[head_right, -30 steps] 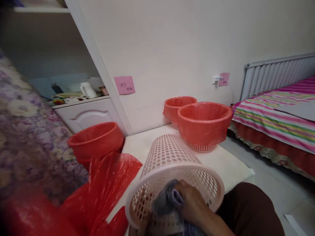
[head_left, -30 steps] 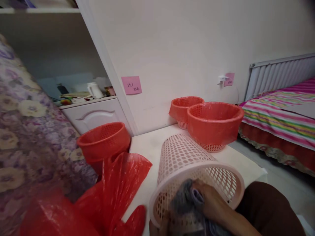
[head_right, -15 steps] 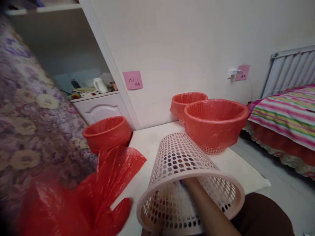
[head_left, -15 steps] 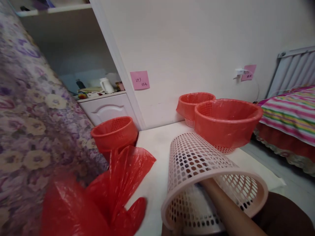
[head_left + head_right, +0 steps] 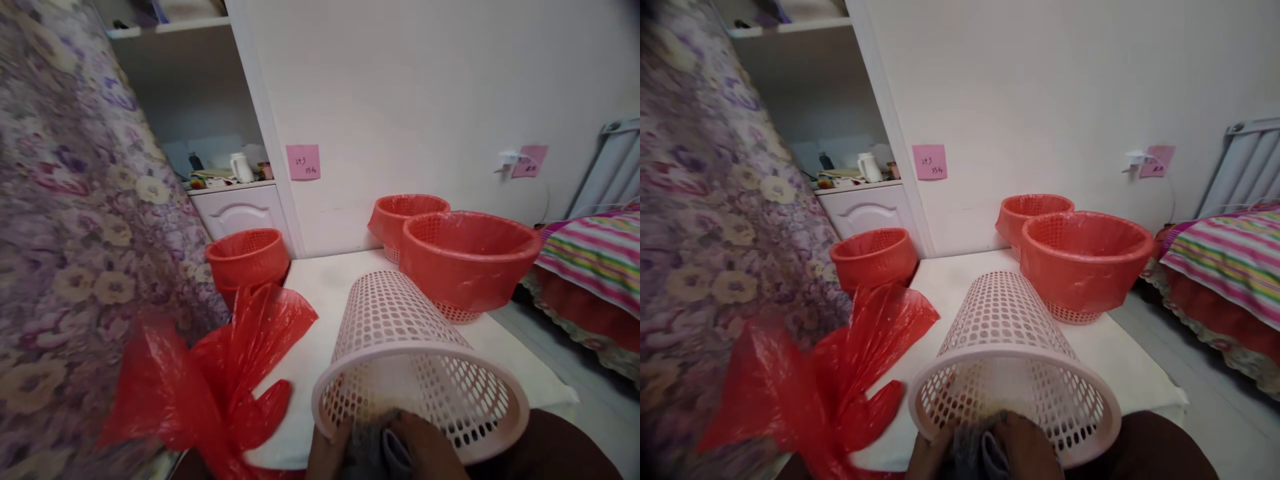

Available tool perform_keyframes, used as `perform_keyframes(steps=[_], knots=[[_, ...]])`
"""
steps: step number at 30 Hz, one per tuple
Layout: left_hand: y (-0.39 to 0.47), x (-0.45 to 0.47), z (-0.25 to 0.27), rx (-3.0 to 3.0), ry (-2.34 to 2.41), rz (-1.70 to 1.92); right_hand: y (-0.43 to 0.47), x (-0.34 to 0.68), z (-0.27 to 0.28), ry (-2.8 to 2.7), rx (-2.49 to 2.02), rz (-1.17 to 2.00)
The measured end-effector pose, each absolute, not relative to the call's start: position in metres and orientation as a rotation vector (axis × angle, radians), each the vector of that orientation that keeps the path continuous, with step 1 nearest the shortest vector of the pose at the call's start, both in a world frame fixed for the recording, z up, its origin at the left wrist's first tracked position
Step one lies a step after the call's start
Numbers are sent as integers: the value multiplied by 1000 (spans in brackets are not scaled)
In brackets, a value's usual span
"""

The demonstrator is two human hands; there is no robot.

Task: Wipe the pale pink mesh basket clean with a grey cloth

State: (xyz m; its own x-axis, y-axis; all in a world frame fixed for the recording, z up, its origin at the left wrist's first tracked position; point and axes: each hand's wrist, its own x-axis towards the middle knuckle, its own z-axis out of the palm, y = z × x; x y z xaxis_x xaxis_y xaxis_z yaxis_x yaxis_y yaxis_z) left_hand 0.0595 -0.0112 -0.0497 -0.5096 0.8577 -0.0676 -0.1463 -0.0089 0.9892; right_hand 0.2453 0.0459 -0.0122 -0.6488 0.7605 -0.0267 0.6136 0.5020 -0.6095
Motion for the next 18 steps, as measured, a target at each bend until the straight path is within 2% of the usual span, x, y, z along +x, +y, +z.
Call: perform_keyframes(steps=[5,10,14,18], knots=[[-18,56,-19,802,1522,1619,51,253,14,-2296,-943,1124],[-31,42,11,883,1840,1563,92,244,43,-2109,-926,838],[-34,41,-1,908,1836,1590,135,216,45,-1986,-1100,647],[-31,45,-19,854,1765,1678,166,177,32,-2022,-1116,679]])
